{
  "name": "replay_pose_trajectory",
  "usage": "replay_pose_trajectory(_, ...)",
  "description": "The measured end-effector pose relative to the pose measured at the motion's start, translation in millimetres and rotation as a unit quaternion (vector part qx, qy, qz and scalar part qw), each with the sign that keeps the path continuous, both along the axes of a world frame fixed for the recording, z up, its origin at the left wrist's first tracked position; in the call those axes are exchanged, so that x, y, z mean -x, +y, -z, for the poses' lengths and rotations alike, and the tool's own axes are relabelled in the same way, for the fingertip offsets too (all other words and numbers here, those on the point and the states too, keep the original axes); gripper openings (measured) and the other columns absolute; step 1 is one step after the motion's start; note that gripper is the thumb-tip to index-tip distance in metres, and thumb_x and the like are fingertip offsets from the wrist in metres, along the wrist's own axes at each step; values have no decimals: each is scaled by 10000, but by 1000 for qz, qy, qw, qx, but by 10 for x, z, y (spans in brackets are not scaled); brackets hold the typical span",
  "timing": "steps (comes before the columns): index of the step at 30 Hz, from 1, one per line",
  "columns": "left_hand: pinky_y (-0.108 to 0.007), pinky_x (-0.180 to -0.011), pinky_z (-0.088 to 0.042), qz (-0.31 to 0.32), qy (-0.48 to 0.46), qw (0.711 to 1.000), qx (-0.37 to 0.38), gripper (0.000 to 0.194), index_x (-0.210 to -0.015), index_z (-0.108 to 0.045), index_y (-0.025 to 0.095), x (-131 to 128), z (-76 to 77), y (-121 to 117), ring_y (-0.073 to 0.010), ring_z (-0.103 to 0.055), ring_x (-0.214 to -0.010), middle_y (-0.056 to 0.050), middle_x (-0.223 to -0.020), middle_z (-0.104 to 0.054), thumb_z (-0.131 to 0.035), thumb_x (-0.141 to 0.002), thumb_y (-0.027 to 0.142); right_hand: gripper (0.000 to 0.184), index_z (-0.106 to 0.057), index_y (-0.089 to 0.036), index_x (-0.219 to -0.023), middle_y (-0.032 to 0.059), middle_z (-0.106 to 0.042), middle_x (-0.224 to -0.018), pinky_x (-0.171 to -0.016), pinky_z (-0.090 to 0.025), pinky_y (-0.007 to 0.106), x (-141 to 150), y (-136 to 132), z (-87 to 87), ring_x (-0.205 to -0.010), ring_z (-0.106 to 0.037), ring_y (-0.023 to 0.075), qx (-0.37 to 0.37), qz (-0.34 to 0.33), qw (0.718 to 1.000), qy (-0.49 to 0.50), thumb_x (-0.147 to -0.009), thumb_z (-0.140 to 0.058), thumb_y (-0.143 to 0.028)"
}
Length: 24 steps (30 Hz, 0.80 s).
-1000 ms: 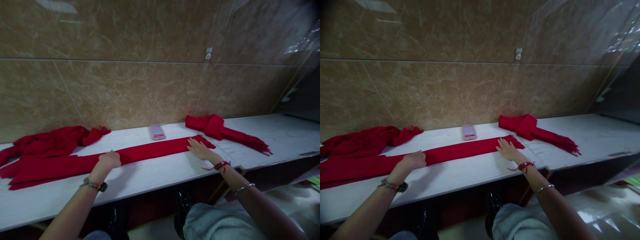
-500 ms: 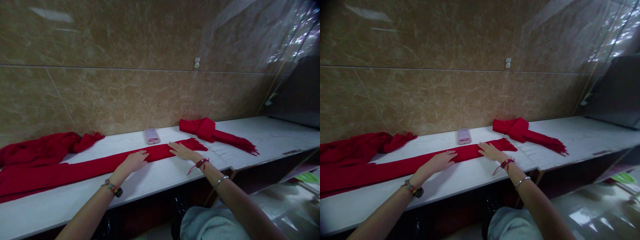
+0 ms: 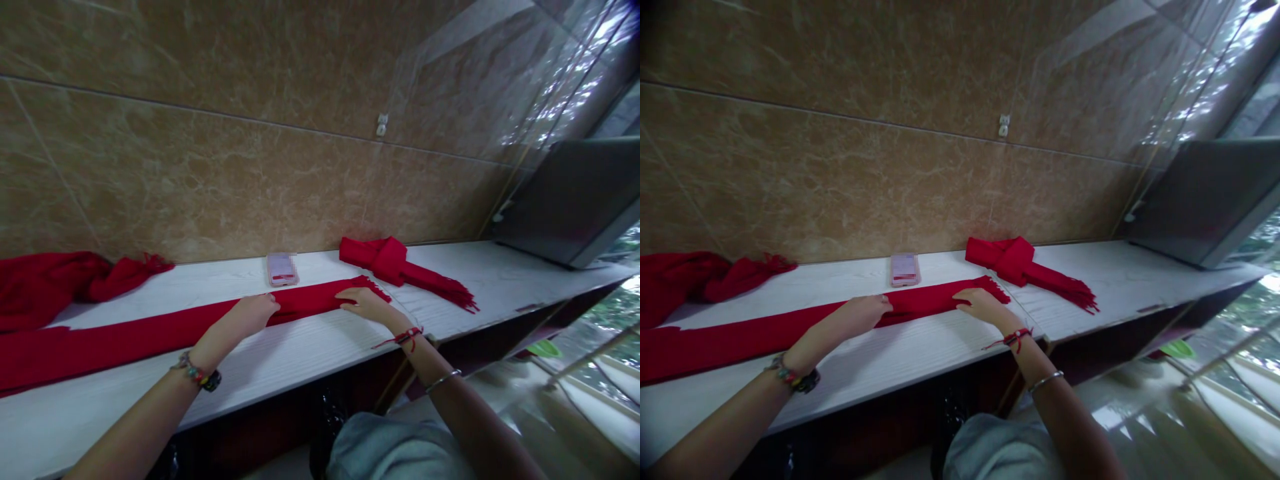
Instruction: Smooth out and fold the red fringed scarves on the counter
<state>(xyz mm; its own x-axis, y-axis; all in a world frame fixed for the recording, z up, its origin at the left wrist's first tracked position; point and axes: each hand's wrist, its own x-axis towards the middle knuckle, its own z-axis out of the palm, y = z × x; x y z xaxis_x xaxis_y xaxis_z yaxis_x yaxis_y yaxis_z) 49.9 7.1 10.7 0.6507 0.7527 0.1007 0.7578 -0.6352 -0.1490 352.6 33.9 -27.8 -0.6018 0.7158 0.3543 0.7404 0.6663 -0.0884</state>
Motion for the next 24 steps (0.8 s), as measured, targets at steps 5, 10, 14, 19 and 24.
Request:
replay_pose_trajectory(5, -296, -664, -476, 20, 47, 998, -40, 269, -903, -625, 147, -155, 10, -48, -202, -622, -777, -91, -892, -650, -403, -805, 32, 239, -639, -133, -1004, 70, -663, -1020, -859, -470, 276, 63, -16, -23, -954, -603, 159, -34, -5, 999, -41, -852, -455, -141)
replay_pose_trajectory(10, -281, -625, -479, 21, 47, 997, -65, 274, -920, -619, 138, -170, 91, -37, -203, -621, -773, -96, -871, -642, -403, -802, 18, 251, -631, -121, -1016, 83, -665, -1014, -847, -477, 277, -14, 29, 5, -934, -613, 166, -65, 10, 992, -106, -836, -458, -90)
replay_pose_trajectory(14, -285, -612, -479, 18, 40, 996, -78, 271, -915, -614, 139, -154, 136, -9, -201, -615, -757, -94, -858, -634, -400, -800, 19, 248, -643, -98, -972, 106, -673, -974, -818, -489, 295, -36, 40, 34, -894, -625, 186, -74, 21, 990, -121, -807, -466, -42)
replay_pose_trajectory(19, -290, -631, -475, 22, 19, 996, -83, 251, -883, -611, 141, -141, 191, 21, -195, -603, -751, -94, -830, -624, -401, -802, 29, 272, -635, -100, -984, 104, -671, -975, -791, -495, 286, -36, 4, 36, -882, -627, 182, -86, 26, 988, -125, -804, -446, -25)
replay_pose_trajectory(24, -284, -649, -469, 20, -8, 998, -66, 251, -863, -605, 153, -130, 180, 33, -185, -598, -762, -85, -837, -614, -385, -813, 45, 306, -613, -120, -1024, 92, -664, -994, -803, -490, 297, -81, 5, 82, -900, -617, 181, -112, 36, 986, -118, -799, -432, -19)
